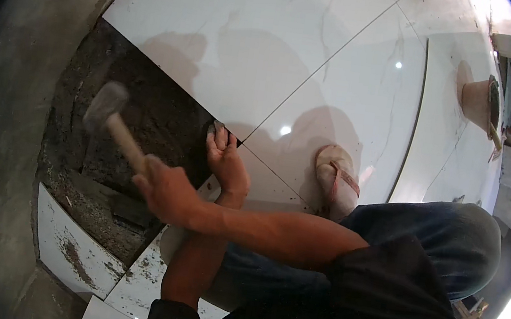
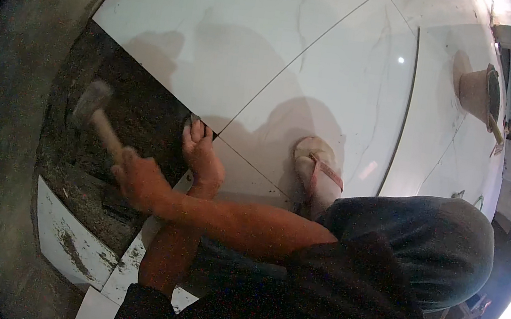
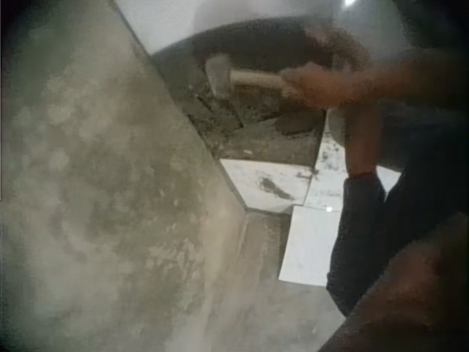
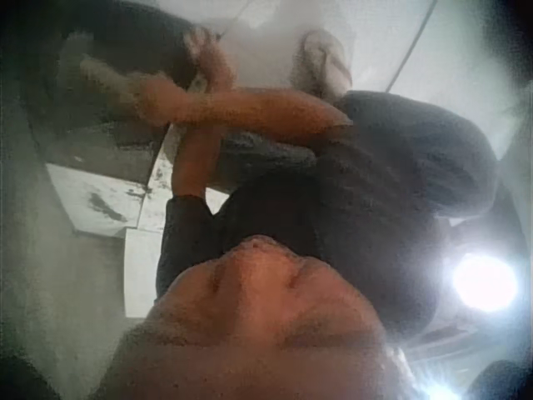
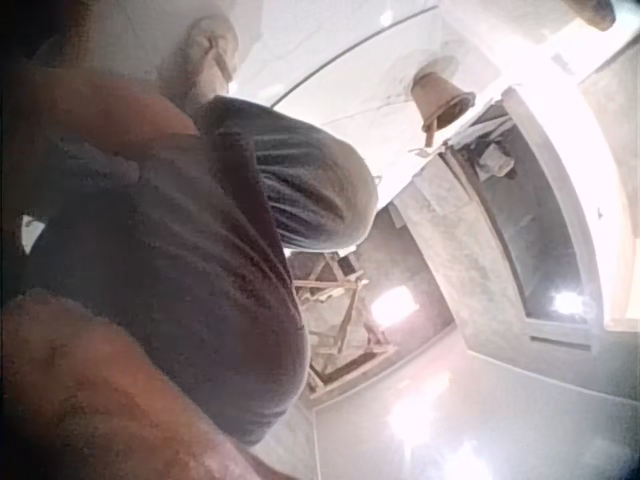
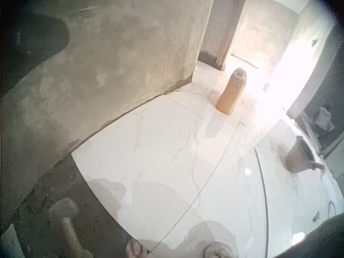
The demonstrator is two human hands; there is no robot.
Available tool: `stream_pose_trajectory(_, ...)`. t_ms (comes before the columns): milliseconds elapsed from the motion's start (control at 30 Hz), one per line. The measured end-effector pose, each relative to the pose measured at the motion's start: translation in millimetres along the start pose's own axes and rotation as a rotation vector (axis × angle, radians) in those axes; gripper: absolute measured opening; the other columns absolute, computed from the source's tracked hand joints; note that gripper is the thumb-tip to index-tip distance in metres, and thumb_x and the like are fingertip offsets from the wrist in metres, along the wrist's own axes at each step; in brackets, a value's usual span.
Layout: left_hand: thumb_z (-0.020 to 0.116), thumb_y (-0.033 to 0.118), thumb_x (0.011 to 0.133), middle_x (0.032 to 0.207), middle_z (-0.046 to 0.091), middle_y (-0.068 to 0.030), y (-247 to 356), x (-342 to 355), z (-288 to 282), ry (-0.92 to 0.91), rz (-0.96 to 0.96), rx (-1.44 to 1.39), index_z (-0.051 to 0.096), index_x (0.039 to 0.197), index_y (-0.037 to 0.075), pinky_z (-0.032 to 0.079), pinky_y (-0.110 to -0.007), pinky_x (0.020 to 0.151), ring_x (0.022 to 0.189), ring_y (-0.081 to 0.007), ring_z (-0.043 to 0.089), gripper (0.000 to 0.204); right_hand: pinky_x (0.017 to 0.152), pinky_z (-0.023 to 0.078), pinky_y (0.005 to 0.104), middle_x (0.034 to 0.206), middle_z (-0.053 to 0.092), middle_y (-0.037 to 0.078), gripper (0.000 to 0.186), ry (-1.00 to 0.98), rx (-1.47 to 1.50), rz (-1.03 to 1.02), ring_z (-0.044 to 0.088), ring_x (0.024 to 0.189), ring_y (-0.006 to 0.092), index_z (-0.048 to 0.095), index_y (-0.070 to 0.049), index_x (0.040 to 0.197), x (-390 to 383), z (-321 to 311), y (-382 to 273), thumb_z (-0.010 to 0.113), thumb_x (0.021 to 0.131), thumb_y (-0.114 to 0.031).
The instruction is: The person installs floor tiles by placing large tiles onto a prepared substrate, pressing them into place, and using a rubber mallet to level them.
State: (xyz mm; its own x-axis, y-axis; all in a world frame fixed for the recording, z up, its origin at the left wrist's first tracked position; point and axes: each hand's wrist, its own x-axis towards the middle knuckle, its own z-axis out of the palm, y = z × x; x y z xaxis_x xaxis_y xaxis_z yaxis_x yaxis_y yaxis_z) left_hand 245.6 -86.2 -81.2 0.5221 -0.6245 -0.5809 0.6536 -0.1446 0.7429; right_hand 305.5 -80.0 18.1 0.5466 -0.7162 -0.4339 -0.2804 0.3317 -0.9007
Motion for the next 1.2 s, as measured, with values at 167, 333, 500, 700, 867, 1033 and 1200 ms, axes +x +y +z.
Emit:
stream_pose_trajectory(167,0.046,-0.007,0.094,0.149,0.031,-0.0269,1.0,0.1,2.6,0.059,0.013,-0.008,0.017,0.144,-0.01,0.027,-0.039,0.117,0.141,-0.032,0.029,0.058,0.066,0.05,0.0499,0.076,0.062,0.028,0.027,0.082,-0.163,-0.049,0.063,0.077,0.0472,0.05,0.001,0.103,19.4,-13.4,33.7,0.058,0.094,-0.023)
stream_pose_trajectory(333,0.047,-0.005,0.093,0.15,0.032,-0.0221,6.4,-0.3,3.1,0.032,-0.012,0.029,0.024,0.141,-0.009,0.025,-0.039,0.117,0.142,-0.0306,0.029,0.053,0.067,0.053,0.0486,0.077,0.063,0.03,0.03,-0.093,-0.129,0.05,0.064,0.075,0.046,0.051,0.003,0.107,-7.9,0.5,8.9,0.059,0.092,-0.022)
stream_pose_trajectory(500,0.048,-0.004,0.093,0.151,0.029,-0.0221,-8.8,1.8,-15.6,-0.04,0.0,-0.092,0.018,0.145,-0.006,0.022,-0.041,0.118,0.142,-0.0312,0.027,0.06,0.07,0.053,0.0495,0.083,0.064,0.029,0.03,-0.035,-0.259,-0.101,0.065,0.079,0.0452,0.054,0.002,0.106,19.4,-23.6,26.4,0.058,0.092,-0.024)
stream_pose_trajectory(700,0.054,0.007,0.094,0.147,0.034,-0.0198,-23.0,7.1,-28.3,-0.073,-0.011,-0.238,0.014,0.146,-0.004,0.026,-0.042,0.116,0.14,-0.0315,0.029,0.067,0.07,0.052,0.0489,0.088,0.066,0.02,0.033,0.182,-0.483,-0.092,0.065,0.082,0.0431,0.059,-0.008,0.11,-9.2,-52.7,-2.3,0.063,0.088,-0.032)
stream_pose_trajectory(867,0.048,0.004,0.096,0.142,0.039,-0.0194,9.4,17.5,-10.8,-0.077,0.012,0.057,0.006,0.151,0.003,0.04,-0.042,0.109,0.13,-0.0341,0.043,0.07,0.055,0.048,0.0384,0.066,0.065,0.018,0.041,0.359,-0.463,-0.082,0.063,0.057,0.0241,0.063,-0.001,0.099,27.9,-169.6,4.9,0.062,0.091,-0.042)
stream_pose_trajectory(1033,0.046,0.009,0.096,0.147,0.029,-0.0233,80.6,13.7,23.4,0.334,-0.297,0.081,-0.001,0.152,0.008,0.033,-0.045,0.114,0.132,-0.0394,0.039,0.073,0.071,0.052,0.0453,0.084,0.068,0.024,0.046,1.003,-0.734,0.01,0.067,0.079,0.0387,0.057,0.003,0.099,6.5,-312.3,58.2,0.063,0.089,-0.042)
stream_pose_trajectory(1200,0.046,0.012,0.096,0.149,0.023,-0.0245,107.1,26.5,17.4,0.413,-0.196,0.109,-0.002,0.152,0.008,0.04,-0.045,0.11,0.131,-0.0388,0.04,0.075,0.077,0.051,0.046,0.078,0.066,0.024,0.048,1.259,-0.368,0.388,0.066,0.076,0.0378,0.061,0.007,0.088,-46.1,-372.2,117.8,0.063,0.083,-0.041)
